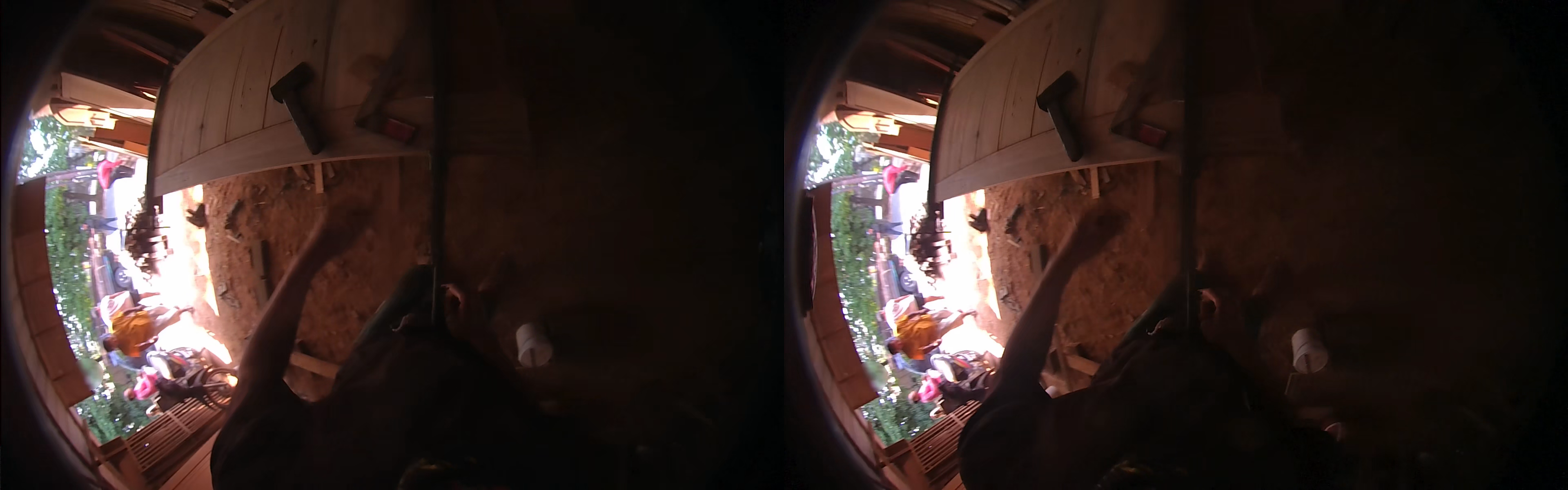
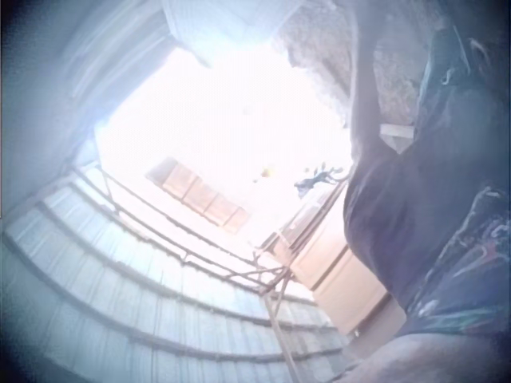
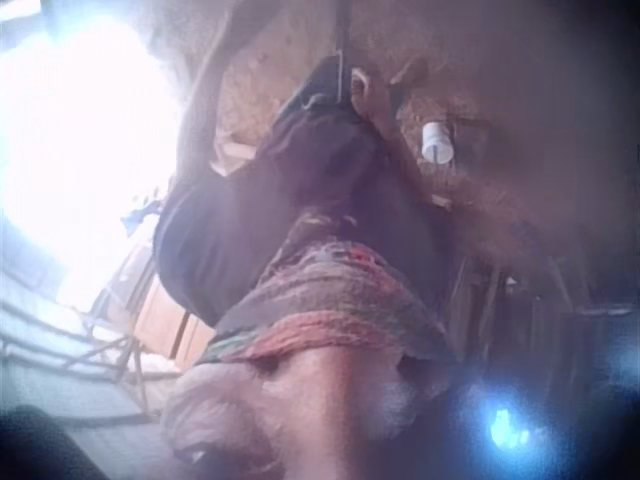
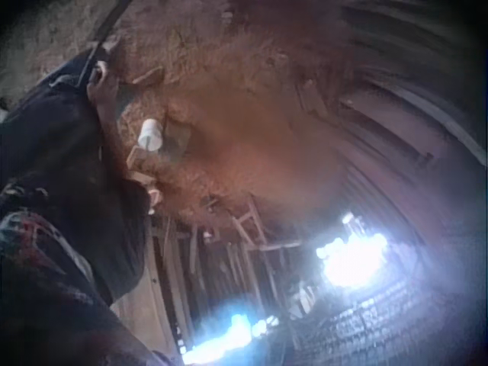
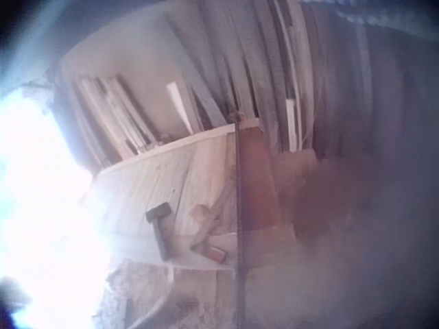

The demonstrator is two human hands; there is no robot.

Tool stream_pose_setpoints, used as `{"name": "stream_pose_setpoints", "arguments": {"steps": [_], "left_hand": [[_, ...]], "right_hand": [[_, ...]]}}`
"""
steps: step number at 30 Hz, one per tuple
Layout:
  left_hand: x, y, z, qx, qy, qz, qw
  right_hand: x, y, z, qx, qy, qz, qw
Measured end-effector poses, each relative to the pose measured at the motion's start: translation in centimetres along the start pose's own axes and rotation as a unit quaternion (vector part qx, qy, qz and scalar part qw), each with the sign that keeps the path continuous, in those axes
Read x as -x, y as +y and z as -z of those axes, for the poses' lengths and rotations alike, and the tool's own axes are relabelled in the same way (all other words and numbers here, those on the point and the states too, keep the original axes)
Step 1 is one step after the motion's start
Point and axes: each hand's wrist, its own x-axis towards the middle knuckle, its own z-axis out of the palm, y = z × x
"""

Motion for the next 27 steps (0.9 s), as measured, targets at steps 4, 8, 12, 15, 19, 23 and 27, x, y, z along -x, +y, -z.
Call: {"name": "stream_pose_setpoints", "arguments": {"steps": [4, 8, 12, 15, 19, 23, 27], "left_hand": [[-9.6, 5.4, 4.1, -0.160, 0.286, -0.195, 0.925], [-17.4, 6.3, 3.7, -0.168, 0.302, -0.090, 0.934], [-18.4, 8.4, 5.1, -0.037, 0.193, 0.015, 0.980], [-18.9, 6.1, 7.2, -0.012, 0.246, -0.025, 0.969], [-19.4, 4.6, 10.8, 0.033, 0.361, -0.019, 0.932], [-22.5, 1.0, 16.4, -0.083, 0.395, 0.036, 0.914], [-27.8, -6.3, 25.0, -0.144, 0.383, -0.018, 0.912]], "right_hand": [[0.3, 0.2, -0.4, 0.037, -0.016, -0.116, 0.992], [1.3, 4.8, -1.5, -0.033, 0.035, -0.110, 0.993], [0.0, -0.7, 1.0, -0.036, 0.022, -0.188, 0.981], [-0.2, -0.3, 0.7, -0.021, 0.015, -0.164, 0.986], [0.2, 2.8, -1.0, -0.049, 0.064, -0.056, 0.995], [-0.2, -1.3, 0.5, -0.085, -0.007, -0.186, 0.979], [-0.8, -1.8, -1.1, -0.113, 0.035, -0.188, 0.975]]}}
